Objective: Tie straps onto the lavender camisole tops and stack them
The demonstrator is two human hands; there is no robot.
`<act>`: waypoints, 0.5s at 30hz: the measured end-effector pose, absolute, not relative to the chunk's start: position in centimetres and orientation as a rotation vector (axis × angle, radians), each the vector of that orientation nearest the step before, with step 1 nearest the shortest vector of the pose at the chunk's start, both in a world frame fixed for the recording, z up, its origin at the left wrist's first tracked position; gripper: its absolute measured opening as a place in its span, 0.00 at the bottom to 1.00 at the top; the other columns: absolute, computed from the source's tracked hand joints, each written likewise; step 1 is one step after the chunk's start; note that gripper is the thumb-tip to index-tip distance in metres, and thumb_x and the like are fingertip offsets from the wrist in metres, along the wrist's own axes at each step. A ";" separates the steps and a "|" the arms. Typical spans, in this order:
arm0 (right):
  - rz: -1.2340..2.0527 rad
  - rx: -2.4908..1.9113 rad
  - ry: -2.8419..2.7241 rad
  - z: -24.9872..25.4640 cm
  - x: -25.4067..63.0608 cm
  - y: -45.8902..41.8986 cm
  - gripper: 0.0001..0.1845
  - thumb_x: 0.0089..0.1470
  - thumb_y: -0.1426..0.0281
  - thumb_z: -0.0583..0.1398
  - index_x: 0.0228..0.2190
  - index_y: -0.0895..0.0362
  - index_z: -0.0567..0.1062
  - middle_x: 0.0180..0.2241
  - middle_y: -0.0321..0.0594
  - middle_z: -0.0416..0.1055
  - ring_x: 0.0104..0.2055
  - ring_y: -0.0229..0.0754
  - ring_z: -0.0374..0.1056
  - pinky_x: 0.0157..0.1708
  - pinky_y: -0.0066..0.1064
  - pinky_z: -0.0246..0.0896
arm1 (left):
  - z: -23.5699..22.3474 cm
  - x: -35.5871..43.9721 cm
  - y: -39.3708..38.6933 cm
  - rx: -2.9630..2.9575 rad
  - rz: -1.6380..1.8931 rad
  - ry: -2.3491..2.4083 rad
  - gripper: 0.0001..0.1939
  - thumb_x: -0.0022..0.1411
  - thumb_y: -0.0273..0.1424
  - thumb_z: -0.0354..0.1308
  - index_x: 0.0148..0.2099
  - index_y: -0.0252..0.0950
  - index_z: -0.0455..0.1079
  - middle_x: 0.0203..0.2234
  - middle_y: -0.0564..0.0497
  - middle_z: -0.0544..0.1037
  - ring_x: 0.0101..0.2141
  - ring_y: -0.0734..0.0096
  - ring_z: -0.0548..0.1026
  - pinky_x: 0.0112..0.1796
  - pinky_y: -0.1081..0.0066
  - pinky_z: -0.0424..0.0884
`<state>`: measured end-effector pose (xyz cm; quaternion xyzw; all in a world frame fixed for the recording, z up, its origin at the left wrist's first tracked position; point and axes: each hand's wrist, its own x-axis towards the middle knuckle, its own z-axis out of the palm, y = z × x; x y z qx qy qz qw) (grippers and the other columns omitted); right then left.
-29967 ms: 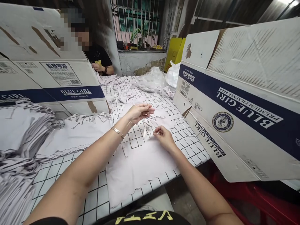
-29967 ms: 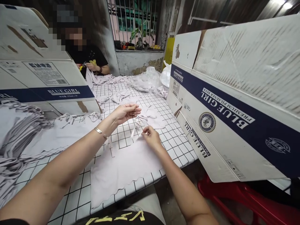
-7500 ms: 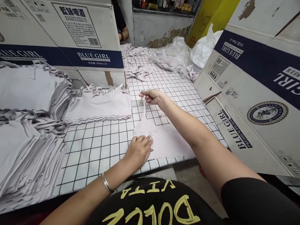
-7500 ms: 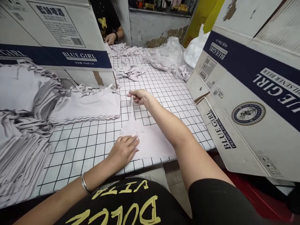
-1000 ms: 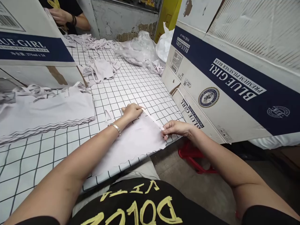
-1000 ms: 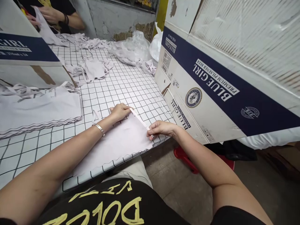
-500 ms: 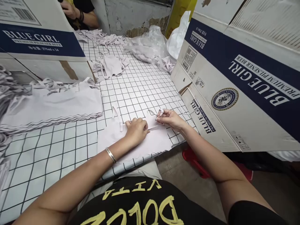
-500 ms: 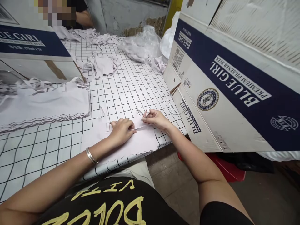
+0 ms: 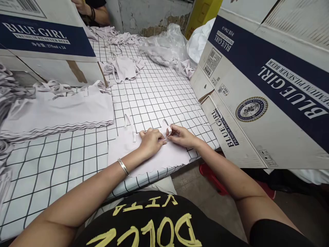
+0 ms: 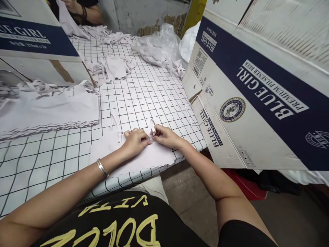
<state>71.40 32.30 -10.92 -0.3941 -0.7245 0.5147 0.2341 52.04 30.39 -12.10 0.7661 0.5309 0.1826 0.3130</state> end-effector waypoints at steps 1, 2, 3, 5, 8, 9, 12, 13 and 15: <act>1.400 -1.078 -2.014 -10.9 71.4 32.3 0.07 0.53 0.68 0.59 0.35 0.55 0.69 0.33 0.36 0.66 0.36 0.39 0.64 0.41 0.33 0.61 | -12.1 52.0 30.4 2.020 0.487 1.397 0.07 0.59 0.35 0.62 0.31 0.39 0.74 0.35 0.51 0.79 0.43 0.60 0.66 0.43 0.58 0.50; 1.389 -1.075 -2.035 -10.9 71.4 32.3 0.06 0.53 0.69 0.59 0.35 0.55 0.69 0.33 0.36 0.66 0.36 0.39 0.64 0.40 0.32 0.61 | -12.1 52.0 30.4 2.018 0.491 1.396 0.07 0.59 0.35 0.62 0.31 0.39 0.74 0.35 0.52 0.79 0.43 0.60 0.66 0.43 0.58 0.50; 1.383 -1.075 -2.050 -10.9 71.3 32.3 0.05 0.53 0.69 0.59 0.35 0.55 0.69 0.33 0.36 0.66 0.36 0.39 0.64 0.40 0.32 0.61 | -12.0 52.0 30.4 2.016 0.492 1.394 0.07 0.59 0.35 0.63 0.30 0.39 0.74 0.35 0.52 0.79 0.43 0.60 0.66 0.43 0.59 0.50; 1.373 -1.088 -2.070 -10.9 71.3 32.3 0.04 0.53 0.70 0.58 0.34 0.55 0.68 0.32 0.36 0.67 0.36 0.39 0.65 0.40 0.32 0.61 | -11.9 52.0 30.4 2.010 0.490 1.397 0.07 0.58 0.35 0.64 0.30 0.39 0.73 0.34 0.52 0.79 0.43 0.61 0.66 0.43 0.59 0.49; 1.334 -1.119 -2.100 -10.7 71.3 32.2 0.02 0.53 0.71 0.58 0.32 0.55 0.69 0.32 0.36 0.67 0.35 0.38 0.65 0.39 0.32 0.61 | -11.9 52.0 30.3 2.011 0.488 1.406 0.08 0.57 0.35 0.64 0.29 0.38 0.73 0.33 0.52 0.79 0.42 0.61 0.66 0.42 0.59 0.49; 1.320 -1.127 -2.110 -10.7 71.4 32.1 0.02 0.53 0.72 0.57 0.32 0.55 0.69 0.31 0.36 0.67 0.35 0.38 0.65 0.39 0.32 0.61 | -11.9 52.0 30.3 2.012 0.488 1.408 0.08 0.57 0.35 0.65 0.29 0.38 0.73 0.33 0.52 0.79 0.42 0.61 0.67 0.42 0.59 0.49; 1.308 -1.140 -2.118 -10.7 71.3 32.0 0.01 0.53 0.72 0.57 0.31 0.55 0.68 0.31 0.35 0.67 0.35 0.38 0.65 0.39 0.32 0.61 | -12.0 52.1 30.4 2.018 0.490 1.397 0.09 0.57 0.35 0.65 0.28 0.37 0.72 0.33 0.52 0.79 0.42 0.61 0.67 0.42 0.59 0.49; 1.310 -1.140 -2.115 -10.7 71.2 32.0 0.01 0.53 0.72 0.57 0.31 0.55 0.68 0.31 0.35 0.67 0.35 0.38 0.65 0.39 0.32 0.61 | -12.1 52.1 30.5 2.020 0.491 1.392 0.09 0.57 0.35 0.64 0.28 0.37 0.72 0.33 0.52 0.79 0.42 0.61 0.67 0.42 0.59 0.49; 1.312 -1.133 -2.098 -10.8 71.0 31.9 0.01 0.53 0.72 0.57 0.31 0.55 0.68 0.31 0.35 0.67 0.35 0.38 0.65 0.39 0.32 0.61 | -12.1 52.1 30.5 2.022 0.487 1.389 0.09 0.57 0.35 0.64 0.28 0.37 0.72 0.33 0.52 0.79 0.42 0.61 0.67 0.42 0.59 0.49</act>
